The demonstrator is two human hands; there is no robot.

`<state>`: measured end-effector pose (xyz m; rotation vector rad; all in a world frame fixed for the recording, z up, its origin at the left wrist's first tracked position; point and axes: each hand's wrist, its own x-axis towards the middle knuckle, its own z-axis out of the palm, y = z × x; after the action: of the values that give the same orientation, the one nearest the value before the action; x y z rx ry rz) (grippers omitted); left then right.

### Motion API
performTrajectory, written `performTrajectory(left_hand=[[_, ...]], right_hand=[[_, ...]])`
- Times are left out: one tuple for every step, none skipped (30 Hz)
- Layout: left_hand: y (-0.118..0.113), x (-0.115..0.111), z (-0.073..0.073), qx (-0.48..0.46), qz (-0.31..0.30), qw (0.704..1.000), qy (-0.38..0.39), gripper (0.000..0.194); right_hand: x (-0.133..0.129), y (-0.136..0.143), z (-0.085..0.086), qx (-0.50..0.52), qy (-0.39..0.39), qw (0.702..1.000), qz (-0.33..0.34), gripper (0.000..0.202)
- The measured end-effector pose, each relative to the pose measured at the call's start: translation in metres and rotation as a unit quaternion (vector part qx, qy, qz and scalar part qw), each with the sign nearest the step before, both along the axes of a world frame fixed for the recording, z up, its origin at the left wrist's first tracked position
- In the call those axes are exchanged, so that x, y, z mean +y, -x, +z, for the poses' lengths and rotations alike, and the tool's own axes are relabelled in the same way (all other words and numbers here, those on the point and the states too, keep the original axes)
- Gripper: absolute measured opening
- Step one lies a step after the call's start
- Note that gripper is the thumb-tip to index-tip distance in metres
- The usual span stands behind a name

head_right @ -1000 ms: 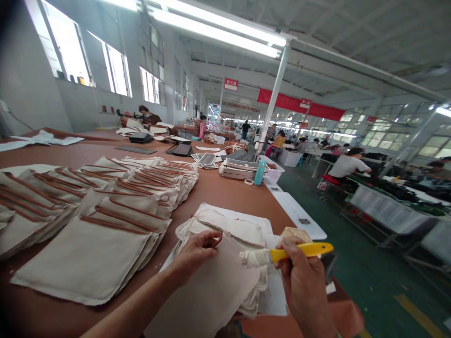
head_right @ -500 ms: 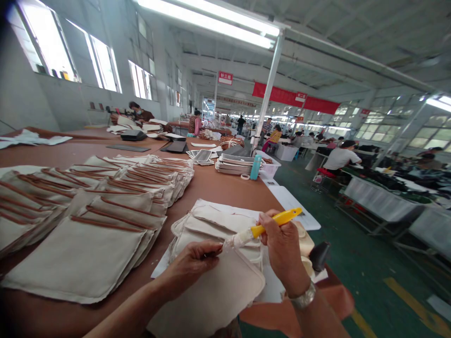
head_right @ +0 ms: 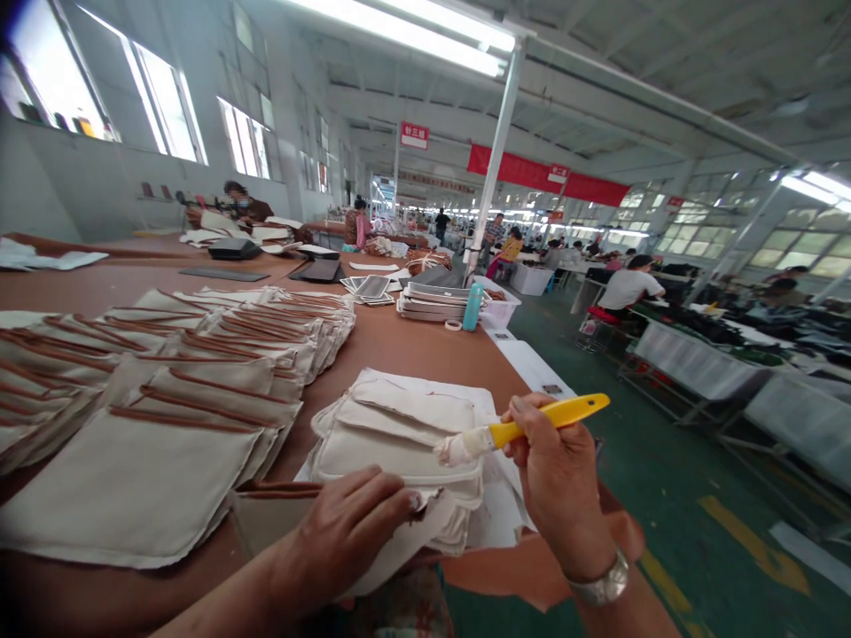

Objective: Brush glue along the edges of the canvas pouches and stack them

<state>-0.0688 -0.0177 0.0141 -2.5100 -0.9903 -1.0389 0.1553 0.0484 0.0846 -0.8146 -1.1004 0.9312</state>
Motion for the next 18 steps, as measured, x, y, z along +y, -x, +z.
performTrajectory(left_hand=[[0.001, -0.004, 0.006, 0.019, -0.004, 0.999, -0.031, 0.026], [0.003, -0.008, 0.011, 0.028, -0.011, 0.998, -0.056, 0.029], [0.004, -0.011, 0.016, 0.031, -0.021, 0.996, -0.078, 0.031], [0.005, -0.014, 0.020, 0.032, -0.028, 0.995, -0.095, 0.032], [0.006, -0.016, 0.023, 0.034, -0.033, 0.993, -0.110, 0.032], [0.007, -0.017, 0.026, 0.035, -0.036, 0.991, -0.124, 0.032], [0.008, -0.018, 0.027, 0.037, -0.037, 0.990, -0.134, 0.032], [0.009, -0.019, 0.027, 0.039, -0.040, 0.988, -0.144, 0.032], [0.010, -0.020, 0.027, 0.042, -0.041, 0.987, -0.152, 0.031], [0.011, -0.020, 0.026, 0.045, -0.042, 0.986, -0.157, 0.030], [0.011, -0.021, 0.024, 0.047, -0.042, 0.985, -0.160, 0.029], [0.012, -0.022, 0.022, 0.051, -0.044, 0.985, -0.158, 0.028], [0.013, -0.023, 0.020, 0.057, -0.049, 0.986, -0.152, 0.028], [0.014, -0.025, 0.019, 0.061, -0.055, 0.986, -0.144, 0.027], [0.015, -0.026, 0.017, 0.063, -0.060, 0.987, -0.135, 0.027], [0.015, -0.027, 0.016, 0.064, -0.067, 0.987, -0.128, 0.027], [0.016, -0.028, 0.016, 0.064, -0.071, 0.988, -0.124, 0.027], [0.016, -0.029, 0.016, 0.063, -0.073, 0.988, -0.123, 0.027]], right_hand=[[-0.006, 0.000, 0.004, 0.011, 0.006, 1.000, 0.001, 0.025], [-0.012, 0.000, 0.007, 0.018, 0.010, 1.000, 0.002, 0.026], [-0.018, 0.000, 0.009, 0.018, 0.010, 1.000, 0.005, 0.026], [-0.022, 0.000, 0.011, 0.015, 0.006, 1.000, 0.008, 0.026], [-0.027, 0.000, 0.011, 0.004, -0.004, 1.000, 0.016, 0.025], [-0.030, -0.001, 0.010, -0.015, -0.018, 0.999, 0.026, 0.023], [-0.033, -0.001, 0.008, -0.042, -0.033, 0.998, 0.037, 0.022], [-0.036, -0.002, 0.005, -0.075, -0.049, 0.994, 0.054, 0.021], [-0.038, -0.003, 0.001, -0.110, -0.063, 0.989, 0.081, 0.021], [-0.041, -0.005, -0.002, -0.145, -0.074, 0.980, 0.116, 0.022], [-0.042, -0.009, -0.005, -0.179, -0.081, 0.969, 0.154, 0.023], [-0.044, -0.013, -0.007, -0.210, -0.084, 0.956, 0.186, 0.023], [-0.046, -0.017, -0.008, -0.241, -0.086, 0.944, 0.209, 0.022], [-0.047, -0.022, -0.007, -0.271, -0.085, 0.934, 0.218, 0.021], [-0.049, -0.026, -0.006, -0.291, -0.083, 0.929, 0.212, 0.021], [-0.050, -0.028, -0.005, -0.295, -0.082, 0.931, 0.198, 0.020], [-0.052, -0.029, -0.003, -0.281, -0.086, 0.939, 0.181, 0.019], [-0.053, -0.027, -0.001, -0.261, -0.094, 0.946, 0.166, 0.019]])
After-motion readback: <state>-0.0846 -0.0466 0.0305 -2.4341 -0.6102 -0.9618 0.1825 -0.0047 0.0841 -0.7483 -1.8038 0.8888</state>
